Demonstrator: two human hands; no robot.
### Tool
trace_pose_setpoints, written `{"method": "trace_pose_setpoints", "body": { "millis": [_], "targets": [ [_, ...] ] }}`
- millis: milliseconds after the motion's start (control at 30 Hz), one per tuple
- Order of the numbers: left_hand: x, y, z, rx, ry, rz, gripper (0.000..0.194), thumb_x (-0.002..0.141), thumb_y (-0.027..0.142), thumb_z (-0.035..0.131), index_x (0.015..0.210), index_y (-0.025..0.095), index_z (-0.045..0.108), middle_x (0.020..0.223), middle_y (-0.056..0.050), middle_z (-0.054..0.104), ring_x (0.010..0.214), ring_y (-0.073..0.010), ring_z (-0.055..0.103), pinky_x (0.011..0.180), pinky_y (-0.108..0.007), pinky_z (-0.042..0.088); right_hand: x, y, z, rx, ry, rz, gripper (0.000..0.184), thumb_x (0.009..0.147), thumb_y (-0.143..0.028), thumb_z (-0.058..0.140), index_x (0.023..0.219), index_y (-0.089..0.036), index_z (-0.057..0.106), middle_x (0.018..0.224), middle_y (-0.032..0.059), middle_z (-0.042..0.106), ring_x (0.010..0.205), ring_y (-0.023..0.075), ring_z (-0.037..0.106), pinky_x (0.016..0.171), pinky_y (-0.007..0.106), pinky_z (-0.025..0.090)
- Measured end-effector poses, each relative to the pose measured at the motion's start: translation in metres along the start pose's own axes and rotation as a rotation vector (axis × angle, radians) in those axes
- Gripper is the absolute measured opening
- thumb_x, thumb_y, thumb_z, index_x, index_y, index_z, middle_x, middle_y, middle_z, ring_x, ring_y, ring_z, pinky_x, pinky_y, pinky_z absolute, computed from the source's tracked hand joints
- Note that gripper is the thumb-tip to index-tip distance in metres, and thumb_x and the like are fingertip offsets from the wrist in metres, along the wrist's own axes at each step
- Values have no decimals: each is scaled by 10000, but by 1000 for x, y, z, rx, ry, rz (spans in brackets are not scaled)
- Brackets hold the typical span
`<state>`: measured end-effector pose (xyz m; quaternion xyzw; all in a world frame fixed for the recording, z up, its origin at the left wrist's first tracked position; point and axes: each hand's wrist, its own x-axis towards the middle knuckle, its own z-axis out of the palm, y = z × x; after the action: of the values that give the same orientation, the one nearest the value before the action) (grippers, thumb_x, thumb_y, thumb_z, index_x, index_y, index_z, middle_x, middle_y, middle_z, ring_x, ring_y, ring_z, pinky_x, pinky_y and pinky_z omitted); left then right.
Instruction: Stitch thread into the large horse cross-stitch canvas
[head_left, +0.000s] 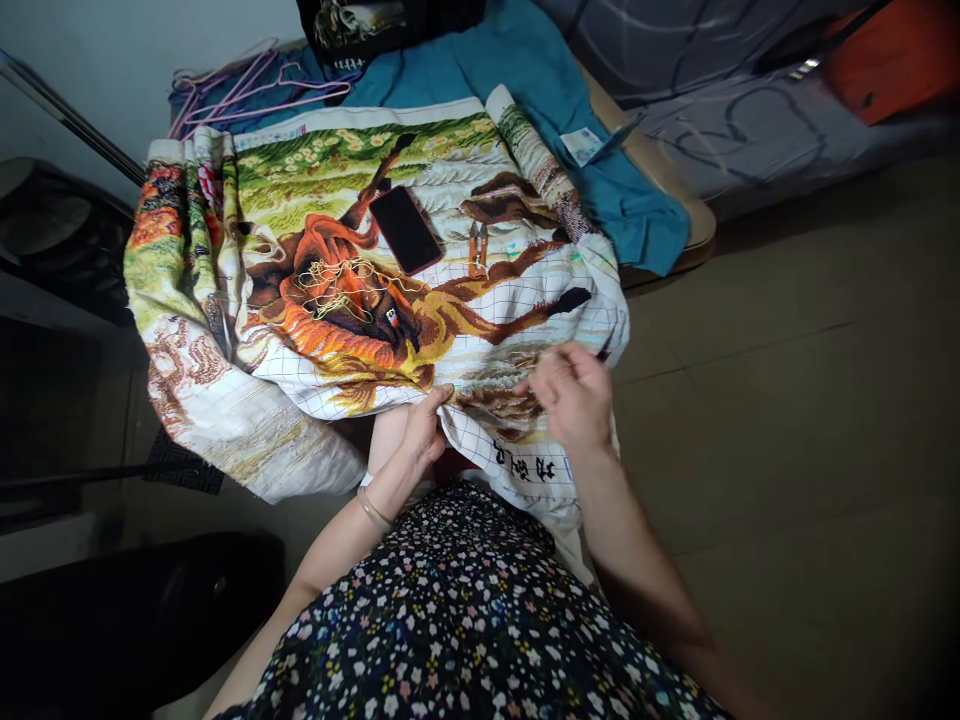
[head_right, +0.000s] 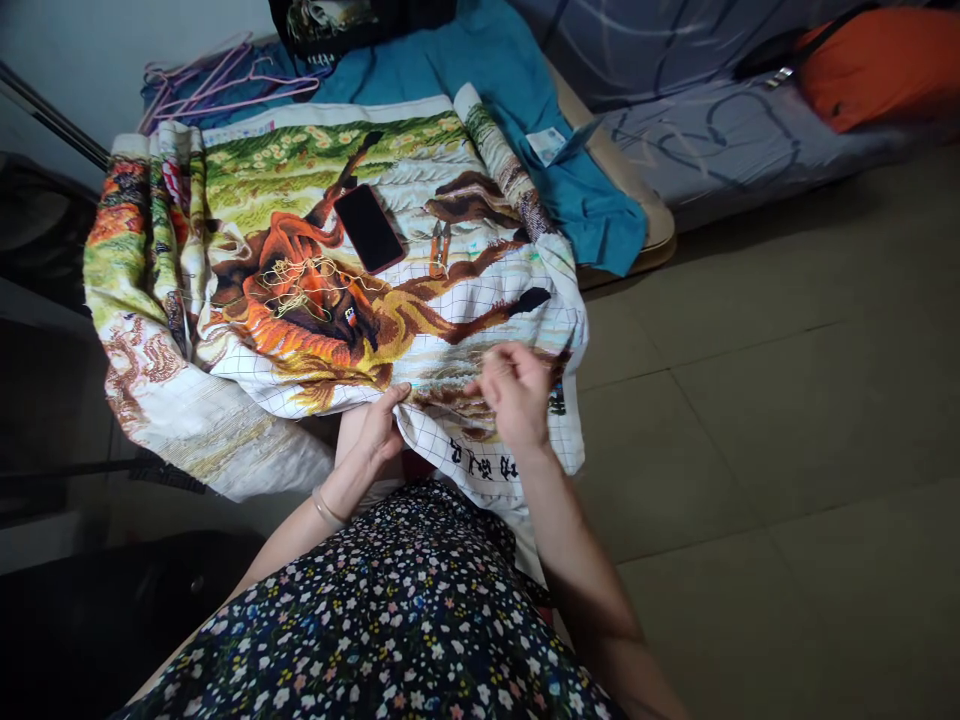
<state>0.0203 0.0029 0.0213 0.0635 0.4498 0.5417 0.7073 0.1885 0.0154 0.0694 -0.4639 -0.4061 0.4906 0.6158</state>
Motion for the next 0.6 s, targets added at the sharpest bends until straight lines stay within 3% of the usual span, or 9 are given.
{"method": "trace_pose_setpoints", "body": {
  "millis": [67, 167, 600],
  "targets": [
    [-1, 1, 2, -10, -13, -17, 282, 620, 193, 739, 886, 154, 655, 861, -52, 734, 980, -230, 678, 942, -333, 470, -16, 19, 13, -188, -151, 166, 178, 849, -379, 609, 821, -208, 567, 471, -96, 385, 392, 78, 349, 451, 229, 437],
    [-3, 3, 5, -25, -31, -43, 271, 601, 187, 732, 855, 145, 649, 876, -62, 734, 966, -235, 679, 919, -330, 477, -30, 33, 24, -454, -260, 206, 195, 853, -327, 541, 899, -170, 647, 527, -44, 509, 445, 97, 452, 431, 216, 393],
    [-2, 2, 5, -36, -17, -54, 251, 587, 172, 732, 815, 153, 628, 849, -60, 721, 942, -226, 681, 878, -317, 492, -28, 33, 32, -685, -273, 88, 319, 830, -285, 492, 925, -134, 756, 554, 23, 623, 499, 129, 540, 518, 237, 437]
  ]
}}
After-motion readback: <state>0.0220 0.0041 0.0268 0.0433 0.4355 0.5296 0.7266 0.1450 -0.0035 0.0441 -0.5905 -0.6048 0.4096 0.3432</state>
